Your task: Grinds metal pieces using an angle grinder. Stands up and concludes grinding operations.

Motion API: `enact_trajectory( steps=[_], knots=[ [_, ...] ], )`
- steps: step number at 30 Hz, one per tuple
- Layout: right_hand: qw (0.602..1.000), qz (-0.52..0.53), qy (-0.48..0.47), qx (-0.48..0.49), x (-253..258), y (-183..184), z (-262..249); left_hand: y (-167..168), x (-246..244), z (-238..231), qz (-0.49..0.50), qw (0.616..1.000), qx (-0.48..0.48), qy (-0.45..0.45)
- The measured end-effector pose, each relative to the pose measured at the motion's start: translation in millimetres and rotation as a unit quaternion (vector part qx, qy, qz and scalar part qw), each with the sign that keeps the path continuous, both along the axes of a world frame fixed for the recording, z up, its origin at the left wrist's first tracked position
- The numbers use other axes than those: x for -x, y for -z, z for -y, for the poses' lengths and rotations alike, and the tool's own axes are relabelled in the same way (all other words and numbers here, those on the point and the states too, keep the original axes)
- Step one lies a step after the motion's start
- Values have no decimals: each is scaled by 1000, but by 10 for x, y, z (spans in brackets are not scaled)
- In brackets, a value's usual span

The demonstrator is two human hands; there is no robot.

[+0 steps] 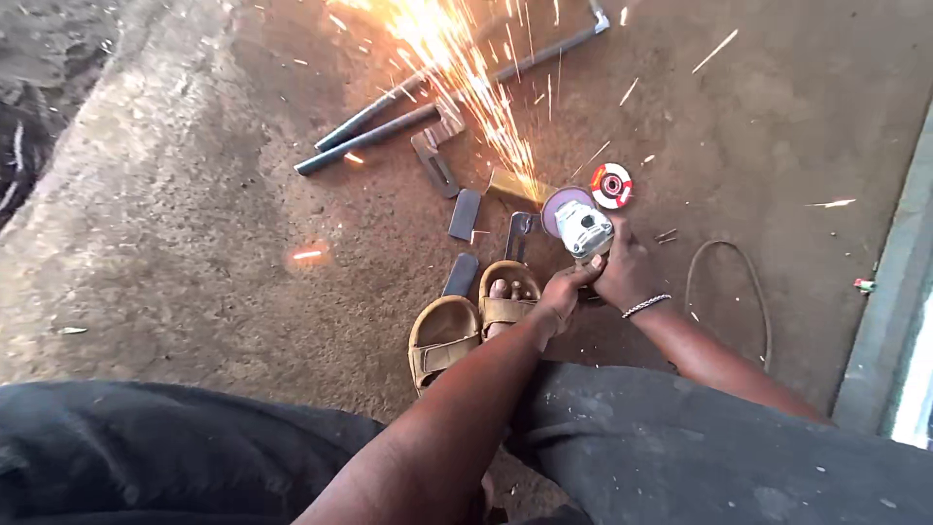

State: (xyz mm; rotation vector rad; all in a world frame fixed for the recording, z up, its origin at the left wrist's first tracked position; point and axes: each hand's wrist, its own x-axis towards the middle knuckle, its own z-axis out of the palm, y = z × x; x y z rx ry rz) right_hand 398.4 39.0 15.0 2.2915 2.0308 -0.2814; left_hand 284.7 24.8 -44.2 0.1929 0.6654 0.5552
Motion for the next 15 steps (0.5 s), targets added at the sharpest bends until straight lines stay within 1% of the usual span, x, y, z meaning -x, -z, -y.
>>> enact_trajectory(
  steps=[3,6,10,15],
  knots=[
    [1000,-7,-11,-20,-24,23,-9,0,-3,-17,4,1000,-6,1],
    [1000,-9,-8,7,10,-25,-39,20,15,-21,0,1000,-8,3],
    [1000,13,-11,0,25,-47,-57,37,48,-72,7,1000,-25,17],
    [999,9,-31,-2,45,-28,-90,78,93,-89,2,999,-26,27]
  ],
)
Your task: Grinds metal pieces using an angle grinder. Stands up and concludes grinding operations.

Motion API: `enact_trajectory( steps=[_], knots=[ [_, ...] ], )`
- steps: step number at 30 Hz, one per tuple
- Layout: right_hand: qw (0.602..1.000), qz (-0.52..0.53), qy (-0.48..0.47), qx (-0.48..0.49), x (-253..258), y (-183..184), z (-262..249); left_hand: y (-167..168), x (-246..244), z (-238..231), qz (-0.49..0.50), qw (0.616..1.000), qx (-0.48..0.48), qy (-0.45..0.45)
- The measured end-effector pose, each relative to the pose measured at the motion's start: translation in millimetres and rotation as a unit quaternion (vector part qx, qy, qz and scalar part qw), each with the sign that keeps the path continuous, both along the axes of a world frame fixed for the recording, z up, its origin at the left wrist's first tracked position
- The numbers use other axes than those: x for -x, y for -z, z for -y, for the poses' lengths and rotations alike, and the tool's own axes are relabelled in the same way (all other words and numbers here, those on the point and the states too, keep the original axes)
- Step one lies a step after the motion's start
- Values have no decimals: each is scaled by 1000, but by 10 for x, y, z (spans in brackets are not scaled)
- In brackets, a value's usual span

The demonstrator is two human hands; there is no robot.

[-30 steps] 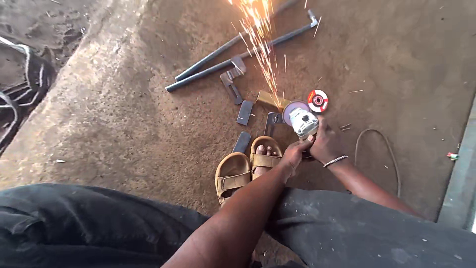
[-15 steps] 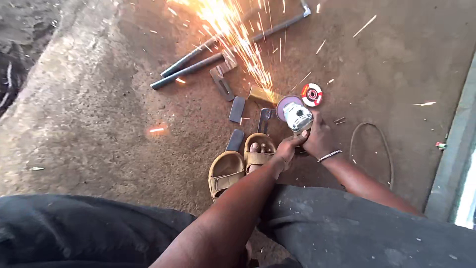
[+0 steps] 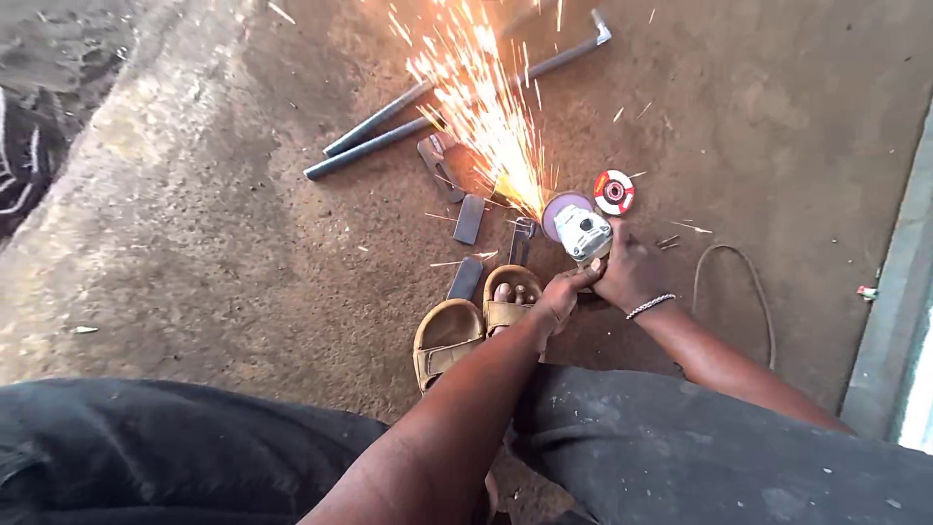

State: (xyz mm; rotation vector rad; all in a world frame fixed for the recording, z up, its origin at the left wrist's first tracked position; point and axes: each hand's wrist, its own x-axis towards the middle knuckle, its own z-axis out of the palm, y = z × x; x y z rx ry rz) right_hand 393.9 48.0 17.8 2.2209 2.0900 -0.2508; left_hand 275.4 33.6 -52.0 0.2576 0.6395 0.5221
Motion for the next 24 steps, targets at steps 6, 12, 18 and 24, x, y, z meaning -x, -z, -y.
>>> enact_trajectory(
  steps=[6,12,18,24],
  knots=[
    [998,11,38,54,59,-123,-86,-34,85,-128,-29,998,-35,51],
    [1000,-3,27,6,27,-19,21,5,123,-99,-18,997,-30,74],
    [999,-8,43,21,33,-14,47,11,133,-75,-17,997,-22,78],
    [998,-9,45,37,38,-14,93,14,155,-56,-39,995,-28,92]
  ],
)
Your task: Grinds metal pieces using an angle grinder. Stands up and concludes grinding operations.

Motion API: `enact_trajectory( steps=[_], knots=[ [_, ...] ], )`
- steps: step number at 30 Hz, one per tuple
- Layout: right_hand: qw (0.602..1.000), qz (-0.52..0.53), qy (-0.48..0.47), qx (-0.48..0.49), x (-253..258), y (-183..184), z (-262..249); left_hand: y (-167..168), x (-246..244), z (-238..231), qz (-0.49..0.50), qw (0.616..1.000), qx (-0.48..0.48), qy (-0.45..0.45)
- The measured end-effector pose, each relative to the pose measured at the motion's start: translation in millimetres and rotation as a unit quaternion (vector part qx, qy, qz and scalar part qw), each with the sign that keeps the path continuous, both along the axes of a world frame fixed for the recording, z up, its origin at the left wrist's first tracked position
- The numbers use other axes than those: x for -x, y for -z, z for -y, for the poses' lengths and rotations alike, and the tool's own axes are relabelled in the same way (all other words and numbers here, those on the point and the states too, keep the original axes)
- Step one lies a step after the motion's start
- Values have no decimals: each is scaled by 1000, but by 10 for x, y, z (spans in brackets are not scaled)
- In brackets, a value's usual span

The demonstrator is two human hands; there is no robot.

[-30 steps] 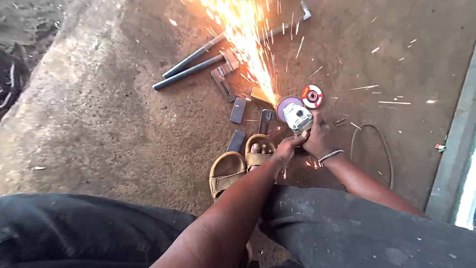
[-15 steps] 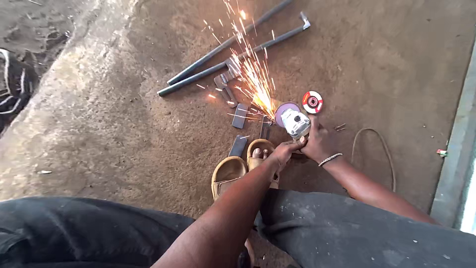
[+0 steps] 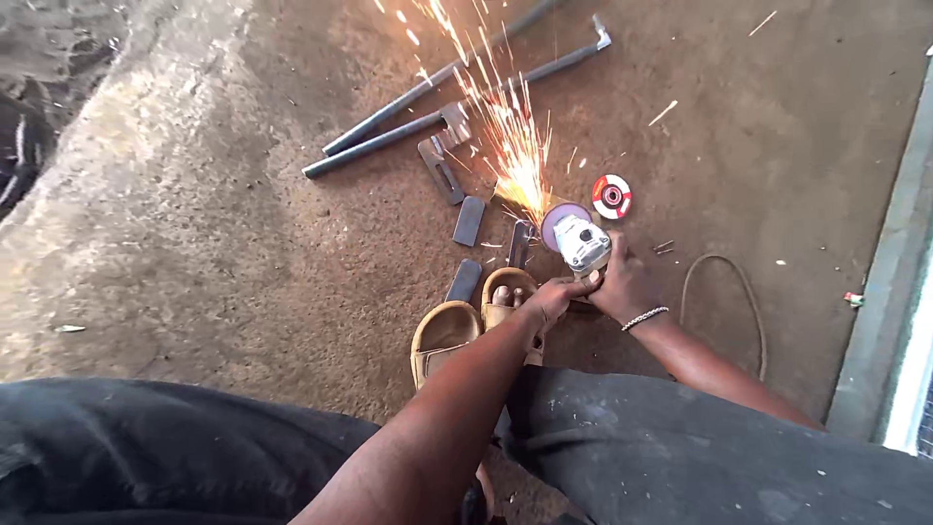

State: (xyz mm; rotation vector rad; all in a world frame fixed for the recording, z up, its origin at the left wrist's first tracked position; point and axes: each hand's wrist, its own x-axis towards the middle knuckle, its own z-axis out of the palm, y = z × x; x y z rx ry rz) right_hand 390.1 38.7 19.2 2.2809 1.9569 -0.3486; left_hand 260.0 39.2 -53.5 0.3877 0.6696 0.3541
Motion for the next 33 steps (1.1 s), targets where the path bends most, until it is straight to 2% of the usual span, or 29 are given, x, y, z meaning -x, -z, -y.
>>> enact_trajectory(
  steps=[4,9,12,17,30,33],
  knots=[
    [1000,17,26,-5,47,-5,-38,10,-19,-39,11,1000,5,-12],
    [1000,17,-15,-7,14,4,-6,-28,24,-4,16,1000,12,-11],
    [999,28,-3,-17,71,-19,-76,-34,22,-51,22,999,-1,-29],
    [999,14,-23,-17,28,11,-18,-14,35,-14,17,1000,16,-17],
    [1000,20,17,-3,99,-15,-12,-6,60,-25,26,1000,10,-4],
    [1000,13,-12,5,32,30,8,-2,62,-4,23,1000,3,9]
  ],
)
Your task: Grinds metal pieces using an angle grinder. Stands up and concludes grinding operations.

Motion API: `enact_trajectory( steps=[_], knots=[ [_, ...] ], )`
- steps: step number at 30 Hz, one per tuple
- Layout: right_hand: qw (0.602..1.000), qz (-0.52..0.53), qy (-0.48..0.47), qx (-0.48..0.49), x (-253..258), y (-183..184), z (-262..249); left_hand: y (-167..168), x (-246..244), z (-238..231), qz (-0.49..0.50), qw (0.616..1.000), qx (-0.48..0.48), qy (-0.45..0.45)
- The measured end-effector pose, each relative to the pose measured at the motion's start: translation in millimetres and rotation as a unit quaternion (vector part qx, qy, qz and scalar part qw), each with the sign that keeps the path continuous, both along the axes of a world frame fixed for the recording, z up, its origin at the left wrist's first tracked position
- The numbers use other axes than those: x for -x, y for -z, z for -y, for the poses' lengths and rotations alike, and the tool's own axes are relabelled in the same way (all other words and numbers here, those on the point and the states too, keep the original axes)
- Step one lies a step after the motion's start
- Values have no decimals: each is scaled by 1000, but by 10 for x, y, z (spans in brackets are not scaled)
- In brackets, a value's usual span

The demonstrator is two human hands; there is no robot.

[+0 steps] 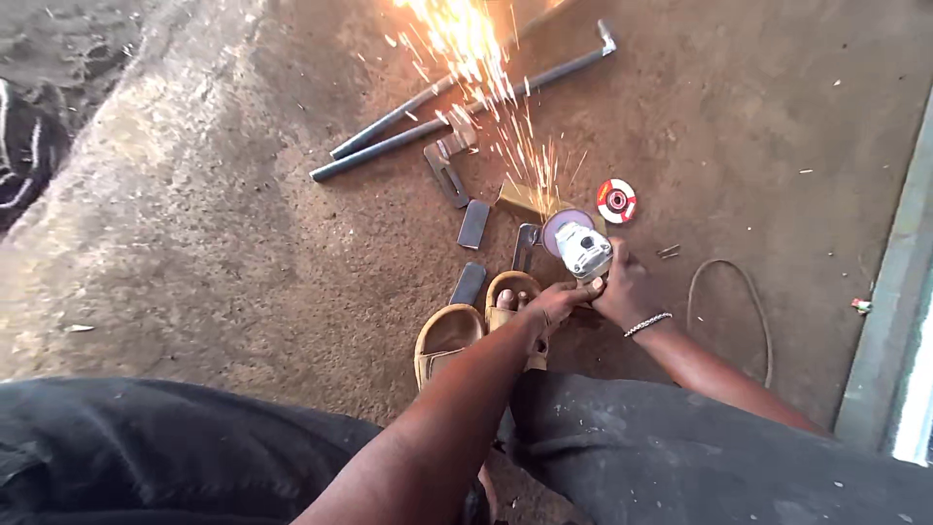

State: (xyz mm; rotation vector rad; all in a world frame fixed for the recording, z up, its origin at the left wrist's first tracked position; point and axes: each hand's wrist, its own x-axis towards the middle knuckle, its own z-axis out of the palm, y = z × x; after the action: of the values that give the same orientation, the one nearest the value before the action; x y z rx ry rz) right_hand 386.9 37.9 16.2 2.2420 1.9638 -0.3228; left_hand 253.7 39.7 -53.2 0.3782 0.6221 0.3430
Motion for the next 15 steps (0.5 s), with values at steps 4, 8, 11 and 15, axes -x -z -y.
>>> enact_trajectory(
  steps=[4,8,11,15],
  knots=[
    [1000,23,-8,16,82,29,-129,41,-26,-14,-4,999,17,-45],
    [999,-13,-16,-35,16,142,-145,24,-27,-25,-26,998,16,-57],
    [992,-62,-8,-109,7,-48,44,-29,85,0,13,999,-15,-47],
    [965,-117,172,-160,-44,-143,255,-140,196,79,7,996,-85,41]
  ],
)
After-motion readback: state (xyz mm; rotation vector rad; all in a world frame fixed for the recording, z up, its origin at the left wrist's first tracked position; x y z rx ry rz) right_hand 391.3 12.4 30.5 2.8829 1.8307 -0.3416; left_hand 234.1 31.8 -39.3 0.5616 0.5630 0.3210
